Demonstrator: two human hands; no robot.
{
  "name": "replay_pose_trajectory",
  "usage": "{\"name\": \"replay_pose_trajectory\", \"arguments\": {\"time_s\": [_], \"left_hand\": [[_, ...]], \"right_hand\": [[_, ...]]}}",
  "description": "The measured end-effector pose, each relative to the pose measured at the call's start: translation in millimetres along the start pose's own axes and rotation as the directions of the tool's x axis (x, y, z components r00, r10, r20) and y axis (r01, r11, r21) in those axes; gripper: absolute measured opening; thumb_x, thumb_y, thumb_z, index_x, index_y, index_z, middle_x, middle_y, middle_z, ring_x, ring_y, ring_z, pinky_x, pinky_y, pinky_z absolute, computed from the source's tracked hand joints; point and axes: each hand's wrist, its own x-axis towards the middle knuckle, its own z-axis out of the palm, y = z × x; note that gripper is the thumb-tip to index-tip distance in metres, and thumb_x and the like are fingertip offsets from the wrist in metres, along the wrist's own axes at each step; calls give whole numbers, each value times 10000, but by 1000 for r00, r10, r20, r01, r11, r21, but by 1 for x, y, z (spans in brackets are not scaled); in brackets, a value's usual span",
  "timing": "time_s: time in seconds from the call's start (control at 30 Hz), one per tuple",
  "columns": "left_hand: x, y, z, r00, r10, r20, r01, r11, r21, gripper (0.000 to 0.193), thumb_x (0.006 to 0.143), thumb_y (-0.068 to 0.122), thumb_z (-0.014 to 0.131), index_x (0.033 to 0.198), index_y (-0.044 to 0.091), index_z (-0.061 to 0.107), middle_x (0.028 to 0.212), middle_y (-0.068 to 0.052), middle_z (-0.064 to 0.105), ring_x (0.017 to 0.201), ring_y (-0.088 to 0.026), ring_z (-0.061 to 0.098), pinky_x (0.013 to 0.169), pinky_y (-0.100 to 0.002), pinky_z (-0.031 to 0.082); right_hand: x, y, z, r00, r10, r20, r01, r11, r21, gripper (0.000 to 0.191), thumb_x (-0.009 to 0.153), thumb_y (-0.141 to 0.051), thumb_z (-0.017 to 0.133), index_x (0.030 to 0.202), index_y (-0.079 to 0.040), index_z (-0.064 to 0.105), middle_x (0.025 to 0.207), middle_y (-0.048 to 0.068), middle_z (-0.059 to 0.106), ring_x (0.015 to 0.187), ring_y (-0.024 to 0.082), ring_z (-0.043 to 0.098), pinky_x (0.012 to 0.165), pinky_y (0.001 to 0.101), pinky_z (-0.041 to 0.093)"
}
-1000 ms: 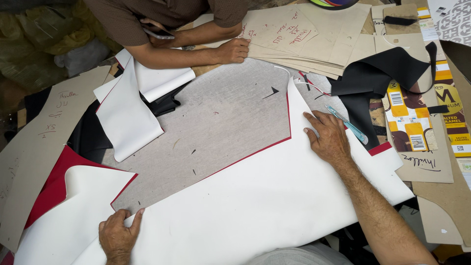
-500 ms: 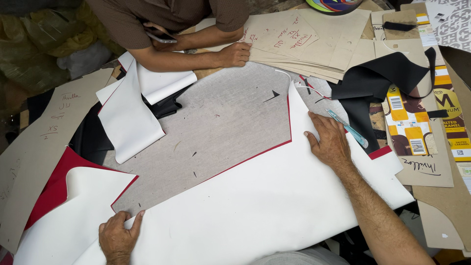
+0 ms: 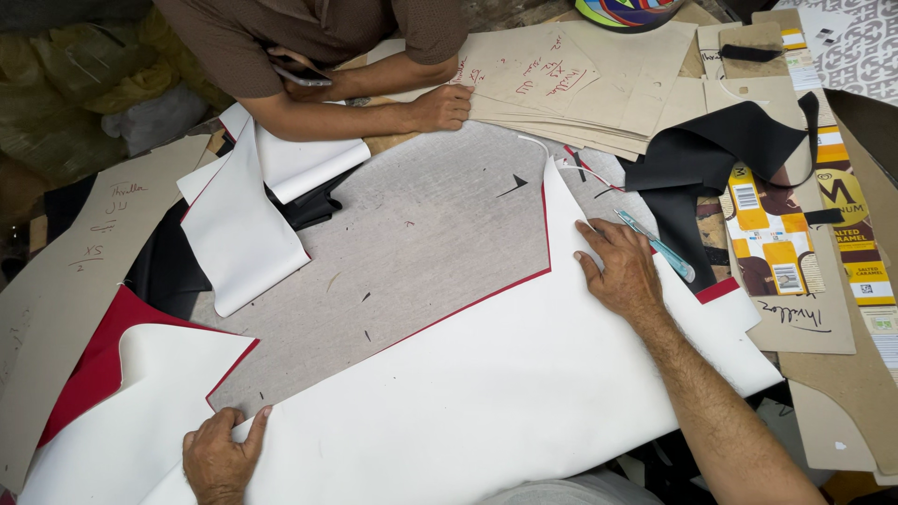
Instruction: The person places a printed cardboard template on a white sheet of fabric and uses a utility knife to cut along its edges. After cutting, they remove the template and set the cut fabric piece aside. They repeat this process with another template on the same fabric sheet.
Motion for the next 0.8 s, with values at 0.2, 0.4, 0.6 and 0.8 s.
{"name": "replay_pose_trajectory", "arguments": {"time_s": [0.2,0.4,0.6,0.8], "left_hand": [[-5,-3,-4,997,46,-56,-49,997,-55,417,881,526,753,840,114,703,702,-17,698,650,-154,643,829,-363,469],[-6,-9,-9,977,135,-165,-149,986,-73,415,861,521,773,846,111,705,737,-16,706,680,-151,639,779,-360,450],[-9,-12,-5,975,143,-170,-159,984,-82,433,870,532,795,841,111,693,747,-9,697,695,-153,631,794,-362,452],[-13,-21,1,974,166,-154,-180,980,-82,445,894,528,816,858,105,683,716,-10,677,659,-156,613,830,-371,457]], "right_hand": [[-4,-5,-3,999,-28,-18,28,999,-16,450,942,-256,697,1360,-96,656,1386,142,611,1306,270,521,1137,509,369],[3,-55,-47,984,-169,64,179,869,-461,433,825,-305,737,1215,-120,697,1461,175,572,1389,314,511,1138,485,444],[4,-132,-170,813,-495,306,-70,439,896,595,958,-265,694,1442,18,496,1417,291,562,1201,361,618,1053,436,556],[37,-147,-173,796,-587,-148,574,810,-123,1014,995,-323,748,1662,-84,22,1715,231,-37,1589,336,-47,1323,509,17]]}}
